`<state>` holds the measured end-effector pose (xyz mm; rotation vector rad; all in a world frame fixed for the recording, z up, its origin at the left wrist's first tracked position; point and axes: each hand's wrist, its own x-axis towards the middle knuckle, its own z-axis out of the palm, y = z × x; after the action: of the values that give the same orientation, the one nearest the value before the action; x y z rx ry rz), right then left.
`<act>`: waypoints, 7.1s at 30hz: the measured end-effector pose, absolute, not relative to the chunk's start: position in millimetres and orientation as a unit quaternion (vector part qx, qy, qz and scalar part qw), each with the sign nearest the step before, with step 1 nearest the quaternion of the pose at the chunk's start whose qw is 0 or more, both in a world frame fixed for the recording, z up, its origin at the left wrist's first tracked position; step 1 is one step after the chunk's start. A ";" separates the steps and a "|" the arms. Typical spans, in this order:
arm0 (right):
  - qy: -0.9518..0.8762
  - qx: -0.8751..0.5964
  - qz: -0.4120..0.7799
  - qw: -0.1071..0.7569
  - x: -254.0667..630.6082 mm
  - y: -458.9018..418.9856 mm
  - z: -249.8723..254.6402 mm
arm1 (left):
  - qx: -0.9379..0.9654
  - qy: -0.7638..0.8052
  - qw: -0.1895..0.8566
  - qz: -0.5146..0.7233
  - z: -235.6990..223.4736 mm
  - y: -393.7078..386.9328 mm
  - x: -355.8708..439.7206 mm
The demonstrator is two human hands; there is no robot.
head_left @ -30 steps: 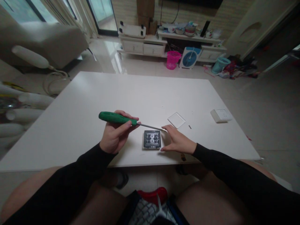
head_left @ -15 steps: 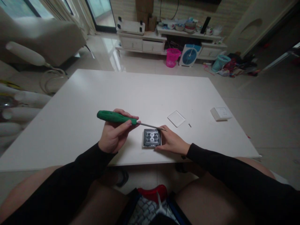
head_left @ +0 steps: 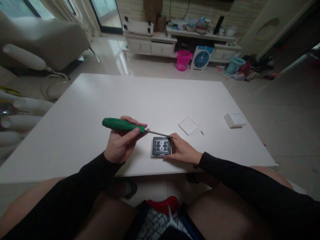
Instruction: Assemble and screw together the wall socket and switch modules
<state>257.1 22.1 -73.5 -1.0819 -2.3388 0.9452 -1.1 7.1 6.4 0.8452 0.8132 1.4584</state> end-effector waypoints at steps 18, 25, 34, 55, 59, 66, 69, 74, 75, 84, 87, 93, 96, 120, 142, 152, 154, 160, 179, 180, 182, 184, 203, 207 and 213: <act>-0.817 -0.401 0.356 0.212 256.8 20.0 -79.3 | 0.379 0.364 0.581 0.622 5.7 6.9 -3.8; -0.802 -0.385 0.383 0.251 253.8 18.1 -79.1 | 0.394 0.373 0.556 0.629 10.4 8.3 -4.6; -0.772 -0.398 0.414 0.273 248.5 15.7 -83.0 | 0.481 0.353 0.503 0.626 20.2 6.9 -9.2; -0.769 -0.404 0.413 0.274 246.8 14.9 -85.3 | 0.628 0.362 0.468 0.506 3.2 -1.8 -0.5; -0.764 -0.404 0.421 0.276 246.1 14.5 -85.6 | 0.640 0.363 0.465 0.493 0.1 -3.0 -0.5; -0.772 -0.400 0.409 0.275 246.2 14.9 -82.9 | 0.643 0.365 0.460 0.492 0.8 -3.1 0.8; -0.772 -0.403 0.408 0.273 246.3 15.0 -82.0 | 0.640 0.368 0.461 0.493 2.0 -3.2 2.0; -0.771 -0.399 0.412 0.276 245.8 15.0 -82.2 | 0.646 0.359 0.459 0.492 0.7 -3.6 2.1; -0.772 -0.399 0.410 0.276 245.7 15.0 -82.4 | 0.648 0.358 0.458 0.492 0.2 -3.5 1.9; -0.781 -0.397 0.394 0.278 245.1 15.3 -81.0 | 0.659 0.345 0.448 0.496 -2.3 -2.9 0.5; -0.784 -0.392 0.393 0.278 244.9 15.6 -80.1 | 0.659 0.342 0.450 0.496 -2.3 -3.0 0.9; -0.785 -0.388 0.393 0.282 245.0 15.9 -80.3 | 0.666 0.345 0.445 0.489 -5.1 -3.4 0.8; -0.786 -0.385 0.393 0.282 245.5 15.7 -80.8 | 0.671 0.345 0.443 0.484 -6.0 -3.7 0.1; -0.801 -0.395 0.361 0.267 241.4 9.4 -74.3 | 0.746 0.340 0.380 0.428 7.8 -15.8 -0.9; -0.810 -0.385 0.359 0.259 240.2 8.1 -72.2 | 0.753 0.320 0.382 0.430 2.7 -16.0 -1.4; -0.814 -0.378 0.366 0.246 240.9 6.9 -68.1 | 0.766 0.313 0.386 0.407 -7.8 -16.1 1.8; -0.812 -0.378 0.367 0.250 241.0 7.1 -69.5 | 0.764 0.314 0.382 0.415 -8.7 -15.9 2.1; -0.811 -0.381 0.368 0.249 240.3 7.2 -70.6 | 0.758 0.325 0.373 0.426 -12.0 -16.9 3.2; -0.810 -0.406 0.328 0.266 240.1 11.7 -88.1 | 0.747 0.318 0.345 0.470 -18.0 2.3 30.0; -0.811 -0.406 0.323 0.269 240.7 12.4 -90.9 | 0.736 0.325 0.358 0.474 -18.4 3.3 32.3; -0.810 -0.400 0.322 0.283 242.6 14.3 -97.2 | 0.705 0.338 0.399 0.479 -20.7 5.1 36.3; -0.814 -0.377 0.330 0.294 244.9 16.4 -102.9 | 0.665 0.357 0.443 0.485 -24.6 7.1 39.2; -0.822 -0.330 0.322 0.335 248.9 18.0 -119.3 | 0.661 0.330 0.469 0.484 -39.2 5.4 33.4; -0.821 -0.317 0.331 0.341 248.4 17.1 -115.9 | 0.656 0.341 0.469 0.483 -37.8 3.8 33.1; -0.809 -0.345 0.334 0.339 245.6 14.6 -113.9 | 0.653 0.341 0.474 0.482 -37.2 2.6 33.7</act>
<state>245.6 14.6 -113.9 -0.8988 -2.1078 0.8691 33.7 2.6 -37.2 1.5981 0.8347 1.1788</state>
